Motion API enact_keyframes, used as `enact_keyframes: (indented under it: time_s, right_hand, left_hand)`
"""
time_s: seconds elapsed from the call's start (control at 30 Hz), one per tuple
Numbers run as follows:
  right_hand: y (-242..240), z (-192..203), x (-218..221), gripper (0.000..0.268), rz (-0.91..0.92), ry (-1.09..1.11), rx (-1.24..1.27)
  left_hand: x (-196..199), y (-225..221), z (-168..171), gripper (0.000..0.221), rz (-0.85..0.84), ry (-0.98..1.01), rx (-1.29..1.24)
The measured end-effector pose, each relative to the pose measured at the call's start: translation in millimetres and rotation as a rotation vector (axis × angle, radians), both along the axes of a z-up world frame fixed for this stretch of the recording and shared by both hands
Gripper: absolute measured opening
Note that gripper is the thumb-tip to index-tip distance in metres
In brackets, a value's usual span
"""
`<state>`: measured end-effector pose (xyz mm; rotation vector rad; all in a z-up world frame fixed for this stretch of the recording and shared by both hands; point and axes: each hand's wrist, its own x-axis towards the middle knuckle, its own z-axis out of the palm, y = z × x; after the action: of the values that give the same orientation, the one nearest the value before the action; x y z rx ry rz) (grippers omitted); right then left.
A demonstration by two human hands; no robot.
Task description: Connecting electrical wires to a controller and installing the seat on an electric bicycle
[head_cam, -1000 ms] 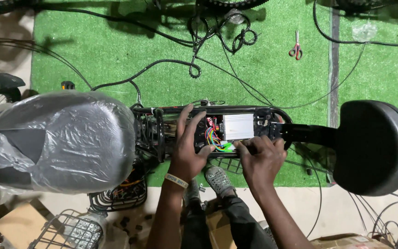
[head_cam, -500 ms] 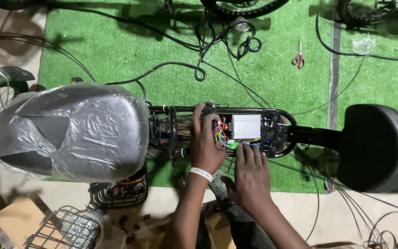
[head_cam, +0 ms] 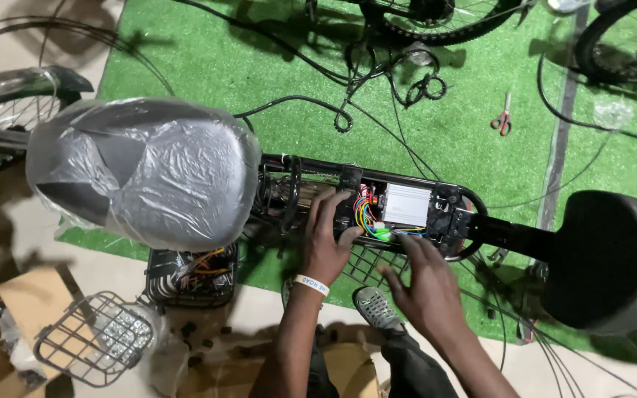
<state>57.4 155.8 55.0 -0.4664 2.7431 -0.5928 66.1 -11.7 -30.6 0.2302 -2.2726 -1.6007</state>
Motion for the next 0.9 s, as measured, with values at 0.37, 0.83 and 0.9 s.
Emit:
enact_keyframes:
  time_s: [0.37, 0.83, 0.9]
  right_hand:
    - [46, 10, -22, 0.069, 0.270, -0.059, 0.153]
    - [60, -38, -11, 0.090, 0.604, 0.067, 0.340]
    - [68, -49, -2, 0.094, 0.572, 0.241, 0.265]
  left_hand:
    - [-1, 51, 22, 0.051, 0.357, -0.086, -0.129]
    - [-1, 80, 27, 0.029, 0.594, -0.218, -0.368]
    - [-4, 83, 21, 0.029, 0.657, -0.222, -0.392]
